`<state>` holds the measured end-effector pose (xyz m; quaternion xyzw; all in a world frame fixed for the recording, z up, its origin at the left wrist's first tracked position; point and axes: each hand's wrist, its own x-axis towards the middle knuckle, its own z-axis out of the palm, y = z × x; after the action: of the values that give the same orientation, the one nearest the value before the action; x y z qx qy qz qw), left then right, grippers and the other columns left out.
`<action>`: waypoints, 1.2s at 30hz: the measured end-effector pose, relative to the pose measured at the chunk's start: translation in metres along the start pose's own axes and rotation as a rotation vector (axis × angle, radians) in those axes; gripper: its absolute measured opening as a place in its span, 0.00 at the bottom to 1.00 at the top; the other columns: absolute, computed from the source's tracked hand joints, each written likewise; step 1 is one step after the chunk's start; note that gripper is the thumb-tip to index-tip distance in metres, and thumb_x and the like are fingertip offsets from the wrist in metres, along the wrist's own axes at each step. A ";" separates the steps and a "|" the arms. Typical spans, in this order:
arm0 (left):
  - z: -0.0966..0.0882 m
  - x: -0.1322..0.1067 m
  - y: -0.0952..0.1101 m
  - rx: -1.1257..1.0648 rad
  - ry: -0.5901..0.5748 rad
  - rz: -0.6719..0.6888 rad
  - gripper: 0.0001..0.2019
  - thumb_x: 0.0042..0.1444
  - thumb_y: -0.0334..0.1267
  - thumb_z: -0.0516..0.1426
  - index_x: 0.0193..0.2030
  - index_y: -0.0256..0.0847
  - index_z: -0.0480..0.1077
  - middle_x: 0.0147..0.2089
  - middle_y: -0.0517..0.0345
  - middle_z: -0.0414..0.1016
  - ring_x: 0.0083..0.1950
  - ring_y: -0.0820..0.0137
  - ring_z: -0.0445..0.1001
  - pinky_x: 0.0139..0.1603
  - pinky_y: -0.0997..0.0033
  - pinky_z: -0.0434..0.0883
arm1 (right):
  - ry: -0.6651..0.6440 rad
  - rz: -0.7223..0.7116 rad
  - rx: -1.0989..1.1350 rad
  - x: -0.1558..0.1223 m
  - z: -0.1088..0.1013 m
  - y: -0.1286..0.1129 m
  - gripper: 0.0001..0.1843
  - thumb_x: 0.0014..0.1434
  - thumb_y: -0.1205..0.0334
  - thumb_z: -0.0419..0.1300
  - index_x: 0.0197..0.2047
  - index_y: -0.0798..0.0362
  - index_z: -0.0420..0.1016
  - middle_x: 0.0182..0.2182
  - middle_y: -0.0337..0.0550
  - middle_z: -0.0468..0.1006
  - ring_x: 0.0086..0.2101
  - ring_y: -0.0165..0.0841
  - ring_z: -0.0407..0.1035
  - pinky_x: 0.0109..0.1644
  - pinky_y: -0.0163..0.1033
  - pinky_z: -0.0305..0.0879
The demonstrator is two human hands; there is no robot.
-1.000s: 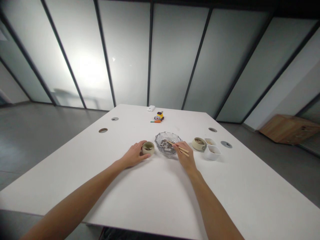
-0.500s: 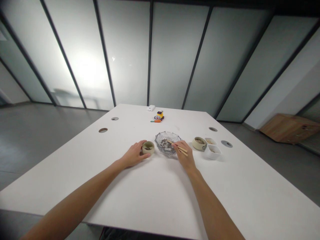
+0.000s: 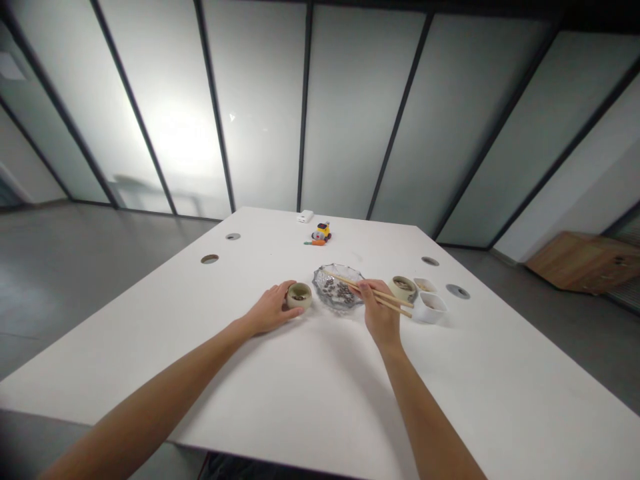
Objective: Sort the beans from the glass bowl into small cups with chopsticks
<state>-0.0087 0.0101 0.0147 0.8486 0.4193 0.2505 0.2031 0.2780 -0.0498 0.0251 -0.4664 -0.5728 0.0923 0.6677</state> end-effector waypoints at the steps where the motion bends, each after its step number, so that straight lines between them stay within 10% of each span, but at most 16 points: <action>1: 0.000 0.000 0.000 0.000 0.000 0.000 0.31 0.64 0.52 0.66 0.70 0.48 0.66 0.66 0.44 0.77 0.65 0.46 0.76 0.66 0.44 0.72 | -0.007 0.033 0.062 -0.002 0.002 -0.003 0.20 0.72 0.40 0.62 0.40 0.48 0.80 0.38 0.47 0.83 0.36 0.42 0.82 0.44 0.54 0.86; 6: -0.001 -0.001 0.001 -0.005 0.011 0.001 0.31 0.63 0.52 0.66 0.70 0.48 0.67 0.66 0.45 0.78 0.64 0.46 0.77 0.66 0.44 0.73 | -0.089 0.104 0.093 -0.006 0.007 -0.014 0.23 0.69 0.36 0.64 0.37 0.47 0.81 0.34 0.48 0.84 0.33 0.44 0.82 0.40 0.54 0.85; 13: 0.000 -0.001 -0.001 0.006 0.000 -0.005 0.30 0.64 0.53 0.65 0.69 0.48 0.67 0.65 0.44 0.78 0.64 0.46 0.77 0.66 0.43 0.73 | -0.075 -0.179 -0.277 -0.001 -0.003 -0.007 0.24 0.72 0.37 0.60 0.36 0.47 0.83 0.33 0.47 0.83 0.36 0.42 0.78 0.43 0.49 0.78; 36: 0.002 0.000 -0.003 0.019 0.003 0.001 0.29 0.64 0.52 0.65 0.69 0.47 0.67 0.66 0.43 0.78 0.64 0.45 0.77 0.65 0.43 0.73 | -0.173 -0.198 -0.264 -0.006 0.005 0.019 0.24 0.73 0.38 0.61 0.37 0.49 0.83 0.34 0.46 0.84 0.35 0.39 0.77 0.41 0.45 0.76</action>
<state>-0.0094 0.0116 0.0119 0.8503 0.4217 0.2477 0.1945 0.2796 -0.0407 0.0065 -0.4818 -0.6782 -0.0100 0.5548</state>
